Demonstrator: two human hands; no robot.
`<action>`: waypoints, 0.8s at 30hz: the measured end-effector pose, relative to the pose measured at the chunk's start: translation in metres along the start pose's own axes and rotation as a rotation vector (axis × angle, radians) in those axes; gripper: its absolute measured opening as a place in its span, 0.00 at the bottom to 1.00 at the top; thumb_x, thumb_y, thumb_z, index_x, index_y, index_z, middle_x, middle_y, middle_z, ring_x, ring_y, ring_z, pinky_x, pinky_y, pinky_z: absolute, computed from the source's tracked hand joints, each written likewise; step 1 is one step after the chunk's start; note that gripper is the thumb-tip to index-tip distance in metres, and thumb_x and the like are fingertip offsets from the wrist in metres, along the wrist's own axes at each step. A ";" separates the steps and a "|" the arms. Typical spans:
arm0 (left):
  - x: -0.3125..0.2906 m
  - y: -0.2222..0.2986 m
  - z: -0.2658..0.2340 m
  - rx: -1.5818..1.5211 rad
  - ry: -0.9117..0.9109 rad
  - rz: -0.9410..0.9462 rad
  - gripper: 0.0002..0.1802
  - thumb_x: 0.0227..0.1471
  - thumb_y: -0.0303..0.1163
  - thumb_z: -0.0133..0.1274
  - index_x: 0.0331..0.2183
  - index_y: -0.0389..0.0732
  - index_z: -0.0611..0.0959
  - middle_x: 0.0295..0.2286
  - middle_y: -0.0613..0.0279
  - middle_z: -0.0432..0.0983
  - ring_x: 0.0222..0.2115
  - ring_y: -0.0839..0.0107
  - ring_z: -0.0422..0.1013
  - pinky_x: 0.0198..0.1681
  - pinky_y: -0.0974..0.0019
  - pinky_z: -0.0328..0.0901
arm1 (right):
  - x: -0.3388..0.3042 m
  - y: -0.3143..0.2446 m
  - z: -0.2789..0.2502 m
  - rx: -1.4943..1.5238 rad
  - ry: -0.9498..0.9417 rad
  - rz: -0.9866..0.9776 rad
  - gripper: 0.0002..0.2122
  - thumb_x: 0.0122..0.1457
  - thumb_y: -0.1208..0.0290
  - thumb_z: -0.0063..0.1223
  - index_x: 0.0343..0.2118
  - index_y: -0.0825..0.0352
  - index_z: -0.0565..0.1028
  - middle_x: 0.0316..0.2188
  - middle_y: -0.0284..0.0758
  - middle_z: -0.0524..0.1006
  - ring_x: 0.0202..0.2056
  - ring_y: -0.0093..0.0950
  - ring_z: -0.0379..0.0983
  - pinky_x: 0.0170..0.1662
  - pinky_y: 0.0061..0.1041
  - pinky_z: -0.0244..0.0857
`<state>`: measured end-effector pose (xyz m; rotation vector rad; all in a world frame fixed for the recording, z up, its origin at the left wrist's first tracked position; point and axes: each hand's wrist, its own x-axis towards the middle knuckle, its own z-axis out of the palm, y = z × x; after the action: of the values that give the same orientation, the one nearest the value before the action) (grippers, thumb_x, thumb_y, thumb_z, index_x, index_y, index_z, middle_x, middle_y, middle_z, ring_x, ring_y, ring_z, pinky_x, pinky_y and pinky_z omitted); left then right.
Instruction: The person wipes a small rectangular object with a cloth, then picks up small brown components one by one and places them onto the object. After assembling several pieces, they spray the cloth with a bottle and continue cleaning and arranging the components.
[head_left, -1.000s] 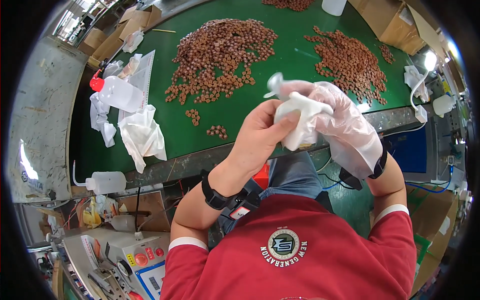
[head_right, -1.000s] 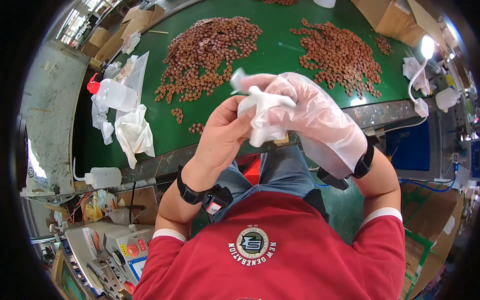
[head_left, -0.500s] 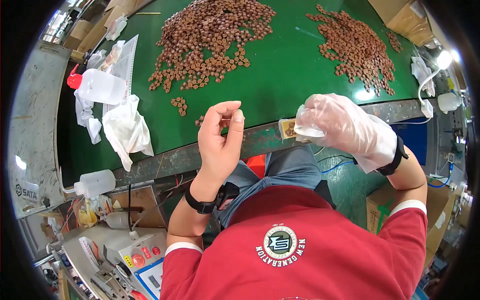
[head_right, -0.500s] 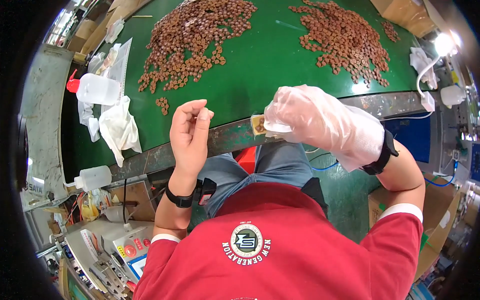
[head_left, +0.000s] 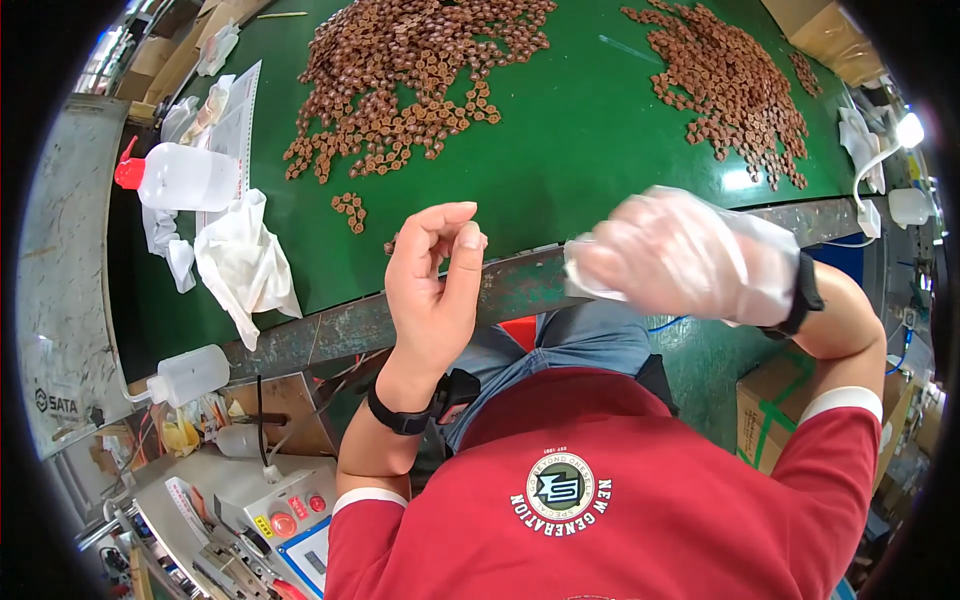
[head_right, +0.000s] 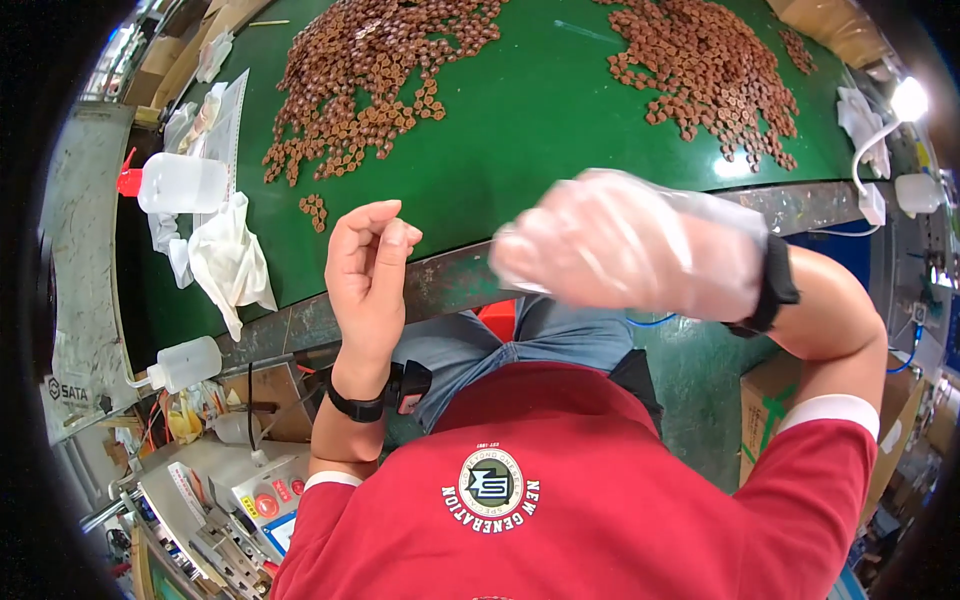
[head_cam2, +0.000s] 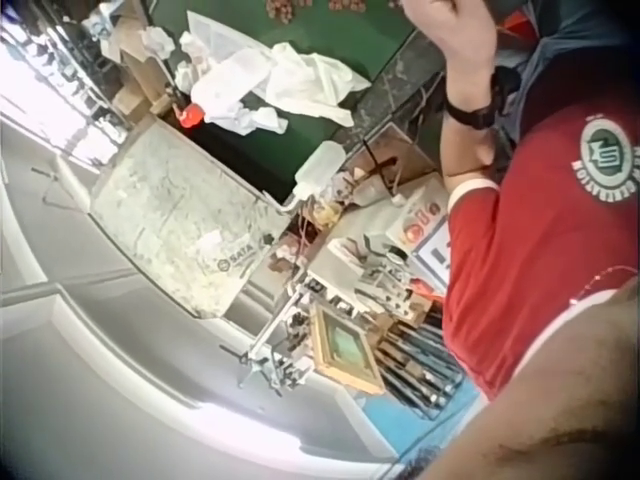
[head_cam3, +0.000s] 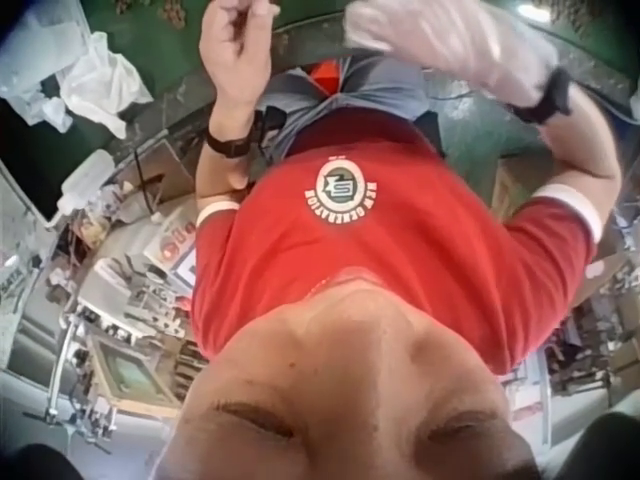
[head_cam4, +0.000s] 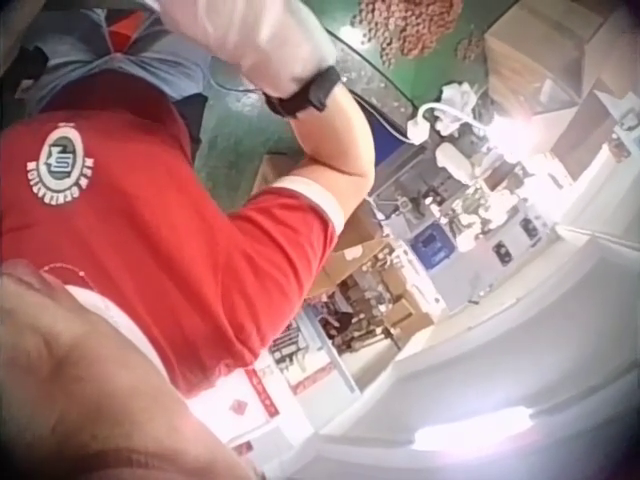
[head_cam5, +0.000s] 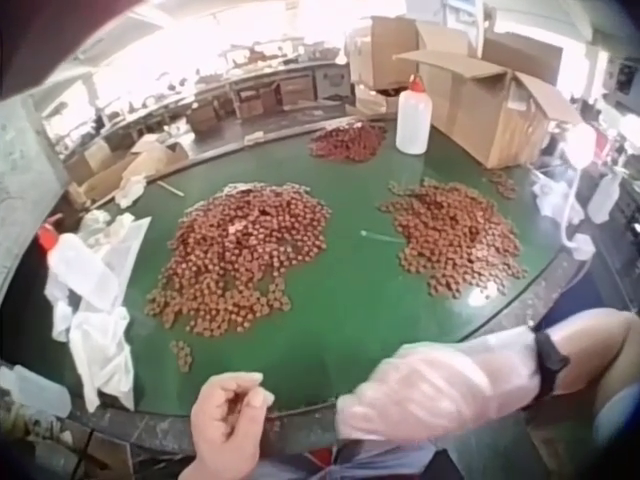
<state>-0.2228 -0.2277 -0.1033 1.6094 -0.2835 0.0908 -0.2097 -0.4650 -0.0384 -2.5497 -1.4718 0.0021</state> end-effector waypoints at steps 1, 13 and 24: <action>-0.001 0.000 0.000 -0.014 0.007 0.004 0.10 0.57 0.23 0.50 0.43 0.36 0.75 0.33 0.66 0.73 0.32 0.81 0.68 0.36 0.76 0.63 | -0.011 0.002 -0.005 0.018 -0.063 0.048 0.06 0.42 0.73 0.54 0.22 0.63 0.68 0.16 0.33 0.68 0.19 0.35 0.69 0.21 0.33 0.63; 0.000 0.002 -0.002 -0.047 0.003 -0.033 0.11 0.57 0.21 0.50 0.43 0.35 0.75 0.33 0.65 0.73 0.32 0.81 0.68 0.37 0.76 0.63 | -0.008 0.001 -0.008 0.170 -0.110 0.112 0.04 0.46 0.73 0.53 0.24 0.63 0.69 0.14 0.34 0.68 0.20 0.35 0.70 0.22 0.34 0.65; 0.000 0.003 -0.001 -0.021 -0.003 -0.028 0.11 0.56 0.21 0.50 0.43 0.35 0.75 0.34 0.65 0.73 0.31 0.81 0.68 0.37 0.76 0.64 | 0.003 -0.001 -0.003 0.179 -0.138 0.061 0.04 0.46 0.73 0.54 0.26 0.63 0.71 0.16 0.35 0.70 0.20 0.35 0.70 0.24 0.34 0.65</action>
<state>-0.2231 -0.2272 -0.1007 1.5922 -0.2631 0.0637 -0.2085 -0.4626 -0.0347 -2.4908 -1.3702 0.3100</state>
